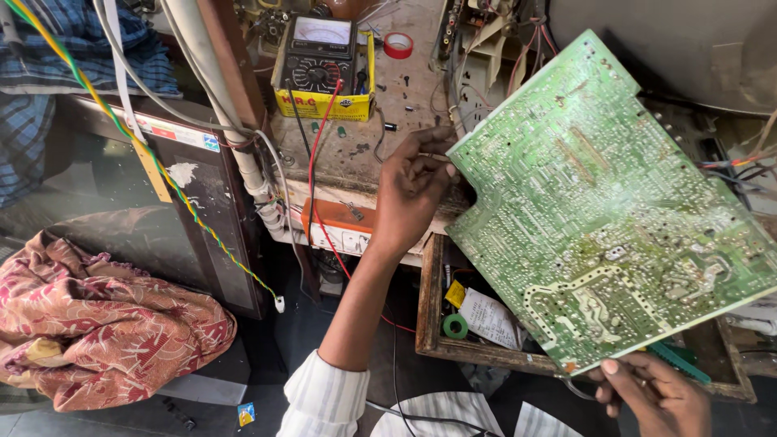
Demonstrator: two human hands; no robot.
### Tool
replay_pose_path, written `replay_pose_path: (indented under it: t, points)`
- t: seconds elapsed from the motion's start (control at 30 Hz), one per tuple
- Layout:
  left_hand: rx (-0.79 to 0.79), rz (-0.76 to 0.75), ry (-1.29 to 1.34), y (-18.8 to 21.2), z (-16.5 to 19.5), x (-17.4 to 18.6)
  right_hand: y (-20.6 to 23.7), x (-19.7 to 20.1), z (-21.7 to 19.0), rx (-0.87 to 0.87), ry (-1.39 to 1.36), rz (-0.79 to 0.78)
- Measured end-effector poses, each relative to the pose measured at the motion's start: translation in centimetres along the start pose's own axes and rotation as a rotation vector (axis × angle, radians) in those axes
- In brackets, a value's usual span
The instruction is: The person holds a green circuit board and uses a soldering iron and solder to work on specific points on the board. They also use pliers to trim wire ends and a multimeter to test connections. The person repeatedly switches between soldering, trimming, and testing actions.
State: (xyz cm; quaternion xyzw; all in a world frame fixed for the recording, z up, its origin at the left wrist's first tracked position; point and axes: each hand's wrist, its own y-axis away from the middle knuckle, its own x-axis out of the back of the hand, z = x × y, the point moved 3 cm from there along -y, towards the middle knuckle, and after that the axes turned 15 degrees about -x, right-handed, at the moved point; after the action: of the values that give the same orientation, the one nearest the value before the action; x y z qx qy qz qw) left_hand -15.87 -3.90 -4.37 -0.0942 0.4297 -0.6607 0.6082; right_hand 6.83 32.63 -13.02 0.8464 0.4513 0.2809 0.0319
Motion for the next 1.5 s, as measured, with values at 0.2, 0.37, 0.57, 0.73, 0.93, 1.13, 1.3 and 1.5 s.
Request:
replay_pose_path:
  t: [0.2,0.37,0.57,0.73,0.93,1.13,1.3,1.5]
  points:
    - [0.025,-0.087,-0.043,-0.4,0.8,0.6,-2.9,0.8,1.1,-0.071,0.062,0.015]
    - [0.033,-0.074,0.012,-0.4,0.6,0.8,-4.8,1.0,2.7,-0.068,0.113,-0.006]
    - [0.017,-0.055,0.028,-0.6,0.3,1.1,-7.4,0.5,4.7,-0.129,0.114,0.007]
    - [0.016,-0.038,0.006,-0.4,0.4,1.2,-8.7,0.4,6.0,-0.140,0.067,0.005]
    - [0.016,-0.029,-0.020,-0.4,0.6,1.2,-8.5,0.2,6.1,-0.067,-0.011,-0.019]
    - [0.053,0.031,0.001,-0.5,0.6,0.8,-7.4,0.2,5.3,-0.027,0.018,0.028]
    - [0.007,0.108,-0.094,-0.5,0.5,0.0,-6.9,0.1,5.3,-0.133,0.046,0.012]
    - [0.007,0.111,-0.087,-0.5,0.1,-0.2,-6.6,0.1,5.3,-0.085,0.000,-0.025]
